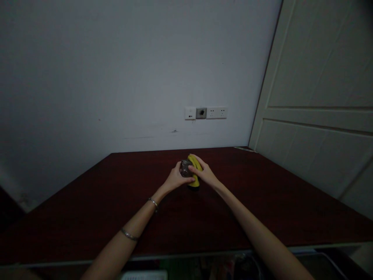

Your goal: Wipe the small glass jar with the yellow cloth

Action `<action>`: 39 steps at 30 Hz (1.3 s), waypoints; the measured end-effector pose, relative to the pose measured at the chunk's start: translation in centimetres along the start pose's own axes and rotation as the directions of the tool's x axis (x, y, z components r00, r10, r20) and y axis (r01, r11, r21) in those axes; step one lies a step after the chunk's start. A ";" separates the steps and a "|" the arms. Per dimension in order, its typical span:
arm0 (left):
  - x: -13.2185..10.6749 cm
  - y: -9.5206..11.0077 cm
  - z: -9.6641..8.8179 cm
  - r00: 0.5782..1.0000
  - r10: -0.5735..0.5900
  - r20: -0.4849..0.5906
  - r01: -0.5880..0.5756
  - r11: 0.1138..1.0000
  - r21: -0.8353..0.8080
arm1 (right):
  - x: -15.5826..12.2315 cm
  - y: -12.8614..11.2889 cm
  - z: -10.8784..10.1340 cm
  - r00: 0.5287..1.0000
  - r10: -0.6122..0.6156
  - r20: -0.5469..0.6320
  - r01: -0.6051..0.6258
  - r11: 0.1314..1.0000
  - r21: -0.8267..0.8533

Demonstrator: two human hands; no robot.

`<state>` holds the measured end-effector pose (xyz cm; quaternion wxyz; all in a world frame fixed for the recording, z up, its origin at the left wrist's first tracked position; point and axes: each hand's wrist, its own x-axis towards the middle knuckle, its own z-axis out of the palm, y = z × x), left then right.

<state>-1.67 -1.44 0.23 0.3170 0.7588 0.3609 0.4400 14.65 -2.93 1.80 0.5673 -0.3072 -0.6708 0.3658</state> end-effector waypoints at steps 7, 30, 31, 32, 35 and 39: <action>-0.2 0.1 0.0 0.998 0.047 -0.033 -0.047 0.999 0.007 | -0.4 -0.8 0.3 0.984 -0.176 -0.029 0.174 0.984 -0.040; -0.4 0.3 0.4 0.988 0.156 0.010 -0.156 0.986 -0.058 | 0.4 -0.5 -0.2 0.988 -0.048 -0.144 0.055 0.997 0.050; -0.3 0.3 0.3 0.987 0.158 0.013 -0.158 0.987 -0.042 | 0.5 -0.4 -0.2 0.988 -0.035 -0.151 0.043 0.998 0.047; -0.3 0.2 0.3 0.987 0.162 0.014 -0.161 0.986 -0.028 | 0.6 -0.4 -0.2 0.988 -0.041 -0.146 0.048 0.998 0.042; -0.2 -0.2 0.1 0.984 0.179 -0.004 -0.179 0.984 0.001 | 0.3 -1.0 -0.2 0.984 -0.167 -0.067 0.165 0.986 -0.035; -0.2 -0.2 -0.1 0.984 0.176 0.015 -0.176 0.984 0.035 | -0.2 -2.5 0.0 0.917 -0.360 0.170 0.394 0.880 -0.264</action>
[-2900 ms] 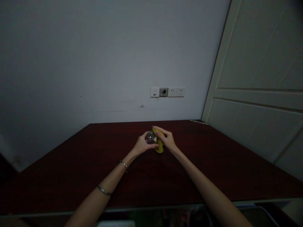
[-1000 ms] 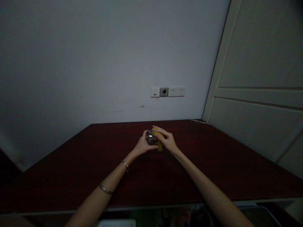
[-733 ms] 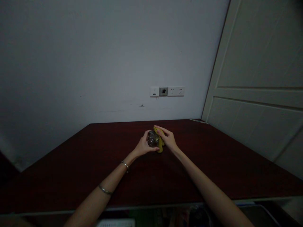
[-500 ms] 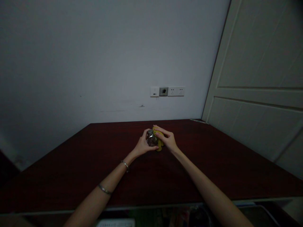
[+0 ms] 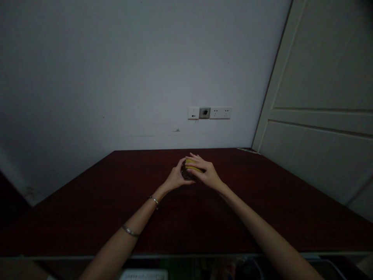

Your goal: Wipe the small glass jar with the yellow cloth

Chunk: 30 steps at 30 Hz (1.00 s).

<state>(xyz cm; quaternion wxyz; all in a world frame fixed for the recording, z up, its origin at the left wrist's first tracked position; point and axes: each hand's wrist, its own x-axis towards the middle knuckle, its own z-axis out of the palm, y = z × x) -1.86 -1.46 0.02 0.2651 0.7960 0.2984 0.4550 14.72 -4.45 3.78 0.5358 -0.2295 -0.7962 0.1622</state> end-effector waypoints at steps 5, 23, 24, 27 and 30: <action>0.0 0.5 0.0 0.999 0.034 0.014 -0.035 0.997 0.069 | 0.8 0.0 0.0 1.000 -0.010 0.000 0.010 0.995 -0.100; 0.4 0.1 0.2 0.997 -0.019 -0.074 0.021 0.999 0.027 | 0.3 0.1 1.0 0.981 0.074 -0.180 -0.074 0.997 0.005; 0.4 0.1 0.1 0.997 -0.030 -0.075 0.031 0.999 0.017 | 0.4 0.3 1.1 0.970 0.116 -0.213 -0.109 0.993 0.045; 0.5 -0.2 0.3 0.997 -0.054 -0.061 0.052 0.998 -0.047 | 0.2 0.1 1.3 0.970 0.110 -0.218 -0.101 0.994 0.053; 0.6 -0.6 0.5 0.998 -0.056 -0.041 0.050 0.990 -0.131 | -0.2 -0.4 1.3 0.990 0.001 -0.139 -0.005 1.000 -0.028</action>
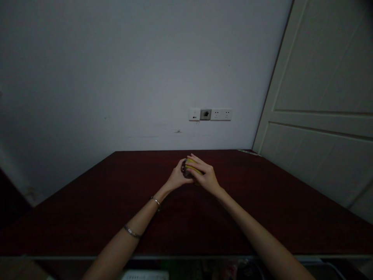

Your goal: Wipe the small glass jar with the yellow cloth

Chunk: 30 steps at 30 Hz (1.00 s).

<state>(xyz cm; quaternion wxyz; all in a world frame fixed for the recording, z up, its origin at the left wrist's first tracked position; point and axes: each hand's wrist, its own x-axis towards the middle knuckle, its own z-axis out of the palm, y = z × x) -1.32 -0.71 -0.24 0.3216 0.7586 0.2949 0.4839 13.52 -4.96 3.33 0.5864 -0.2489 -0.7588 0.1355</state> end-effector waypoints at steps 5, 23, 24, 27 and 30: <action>0.0 -0.2 0.0 1.000 0.022 0.013 -0.022 1.000 -0.017 | 0.2 0.6 -0.3 0.997 0.065 -0.039 -0.063 0.996 0.059; -0.2 1.2 0.3 0.990 -0.133 0.050 0.141 0.961 -0.236 | -0.2 1.1 0.4 0.972 0.180 -0.152 -0.149 0.969 0.195; -0.2 1.2 0.3 0.988 -0.142 0.062 0.152 0.958 -0.242 | -0.3 1.1 0.3 0.974 0.175 -0.143 -0.146 0.970 0.195; -0.2 1.1 0.3 0.983 -0.168 0.080 0.183 0.951 -0.250 | -0.6 0.7 0.1 0.996 0.071 -0.061 -0.062 0.989 0.138; -0.1 0.9 0.2 0.978 -0.188 0.093 0.206 0.944 -0.257 | -0.8 0.6 -0.1 1.000 0.007 0.013 -0.008 0.995 0.104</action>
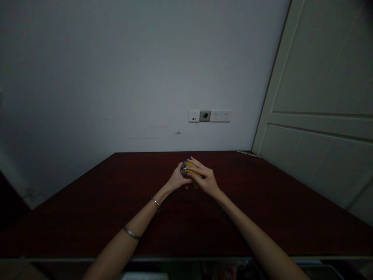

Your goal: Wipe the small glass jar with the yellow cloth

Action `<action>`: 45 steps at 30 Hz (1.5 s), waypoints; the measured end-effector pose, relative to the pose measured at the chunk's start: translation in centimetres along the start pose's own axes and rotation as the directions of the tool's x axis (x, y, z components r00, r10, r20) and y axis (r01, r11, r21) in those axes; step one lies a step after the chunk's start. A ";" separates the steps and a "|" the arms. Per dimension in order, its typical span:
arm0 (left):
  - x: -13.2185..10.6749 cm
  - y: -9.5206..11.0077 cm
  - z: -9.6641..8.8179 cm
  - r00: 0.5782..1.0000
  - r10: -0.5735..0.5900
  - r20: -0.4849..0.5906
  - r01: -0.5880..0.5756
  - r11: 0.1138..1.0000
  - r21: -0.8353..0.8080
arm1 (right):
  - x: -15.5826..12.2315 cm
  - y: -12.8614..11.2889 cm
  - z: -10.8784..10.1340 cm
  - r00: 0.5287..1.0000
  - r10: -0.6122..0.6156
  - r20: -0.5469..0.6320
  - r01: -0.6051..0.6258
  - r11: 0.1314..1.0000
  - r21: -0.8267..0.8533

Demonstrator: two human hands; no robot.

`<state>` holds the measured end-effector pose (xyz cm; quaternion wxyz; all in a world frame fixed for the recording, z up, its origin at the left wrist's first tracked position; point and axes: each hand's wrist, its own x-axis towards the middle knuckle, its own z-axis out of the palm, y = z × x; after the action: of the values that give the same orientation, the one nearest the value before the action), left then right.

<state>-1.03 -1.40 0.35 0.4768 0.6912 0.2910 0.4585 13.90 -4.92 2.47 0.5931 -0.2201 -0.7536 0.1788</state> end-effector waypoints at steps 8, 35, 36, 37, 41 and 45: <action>-0.2 0.5 0.1 0.994 -0.068 0.089 0.071 0.997 -0.023 | 0.3 0.9 -0.8 0.986 0.145 -0.078 -0.135 0.983 0.122; -0.2 0.0 -0.1 0.993 0.033 -0.110 0.019 0.899 0.437 | 0.6 1.5 0.7 0.984 0.073 -0.161 -0.101 0.979 -0.174; -0.2 0.0 -0.1 0.993 0.022 -0.112 0.031 0.894 0.447 | 0.6 1.5 0.6 0.984 0.070 -0.163 -0.100 0.978 -0.182; -0.2 0.0 0.0 0.993 0.017 -0.117 0.038 0.891 0.453 | 0.5 1.4 0.6 0.989 0.053 -0.138 -0.080 0.977 -0.196; -0.2 -0.1 0.0 0.993 0.053 -0.106 0.001 0.890 0.455 | 0.0 0.9 0.4 0.997 -0.057 0.060 0.070 0.969 -0.237; -0.3 0.1 -0.1 0.996 0.076 -0.039 -0.048 0.876 0.480 | -0.2 0.8 0.4 0.999 -0.017 -0.047 0.007 0.978 -0.208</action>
<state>-1.24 -1.65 0.38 0.2677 0.7832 0.3865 0.4068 13.64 -4.37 1.75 0.5859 -0.2807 -0.7548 0.0901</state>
